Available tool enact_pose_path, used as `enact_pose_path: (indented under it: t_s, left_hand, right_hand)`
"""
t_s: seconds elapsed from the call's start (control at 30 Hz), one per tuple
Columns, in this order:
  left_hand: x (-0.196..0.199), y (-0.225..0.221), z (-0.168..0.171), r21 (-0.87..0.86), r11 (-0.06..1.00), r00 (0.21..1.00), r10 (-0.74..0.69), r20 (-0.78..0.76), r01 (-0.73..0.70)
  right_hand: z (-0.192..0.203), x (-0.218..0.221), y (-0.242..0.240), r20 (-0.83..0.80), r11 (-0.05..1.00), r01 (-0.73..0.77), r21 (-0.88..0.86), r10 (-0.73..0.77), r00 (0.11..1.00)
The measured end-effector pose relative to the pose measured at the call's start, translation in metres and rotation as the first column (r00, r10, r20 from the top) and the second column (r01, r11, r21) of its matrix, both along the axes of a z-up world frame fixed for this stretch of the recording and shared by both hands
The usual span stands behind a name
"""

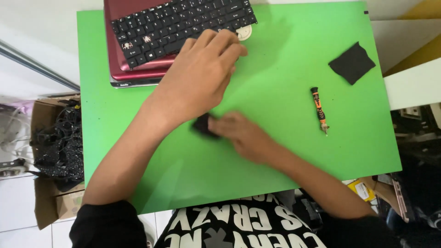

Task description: Repairing laptop components by disassembling the chassis and handling the keyboard.

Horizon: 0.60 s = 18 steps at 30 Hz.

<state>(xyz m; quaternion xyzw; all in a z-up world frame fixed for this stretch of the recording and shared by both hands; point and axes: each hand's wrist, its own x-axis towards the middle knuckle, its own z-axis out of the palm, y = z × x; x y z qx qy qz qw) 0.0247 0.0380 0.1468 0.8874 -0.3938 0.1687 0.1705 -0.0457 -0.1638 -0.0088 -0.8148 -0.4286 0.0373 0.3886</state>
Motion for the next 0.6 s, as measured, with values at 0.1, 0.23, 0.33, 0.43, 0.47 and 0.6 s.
enact_pose_path:
  t_s: [0.1, 0.23, 0.33, 0.43, 0.47, 0.6]
  left_hand:
    - [-0.002, 0.005, -0.001, 0.015, 1.000, 1.000, 0.014, -0.008, -0.013]
    - [-0.008, -0.001, -0.008, 0.060, 0.998, 1.000, -0.025, -0.013, 0.025]
    - [-0.011, -0.009, -0.011, 0.089, 0.993, 0.995, -0.074, -0.074, 0.080]
    - [-0.015, -0.017, -0.016, 0.079, 0.990, 0.986, -0.106, -0.126, 0.116]
    - [-0.015, -0.019, -0.018, 0.096, 0.986, 0.977, -0.117, -0.180, 0.136]
    - [-0.024, -0.024, -0.016, 0.041, 0.945, 0.755, -0.232, -0.614, 0.324]
  right_hand:
    - [0.010, -0.008, -0.036, 0.132, 0.982, 0.178, 0.062, -0.185, 0.974]
    - [0.009, 0.012, -0.097, 0.332, 0.671, 0.736, -0.086, -0.677, 0.657]
    - [-0.015, 0.004, -0.073, 0.548, 0.531, 0.806, -0.261, -0.606, 0.576]
    - [0.000, -0.030, -0.020, 0.110, 0.968, 0.241, 0.071, -0.248, 0.963]
    - [0.010, -0.034, -0.014, 0.045, 0.952, 0.289, 0.097, -0.295, 0.955]
    - [0.025, -0.015, -0.035, -0.255, 0.798, 0.538, 0.272, -0.480, 0.840]
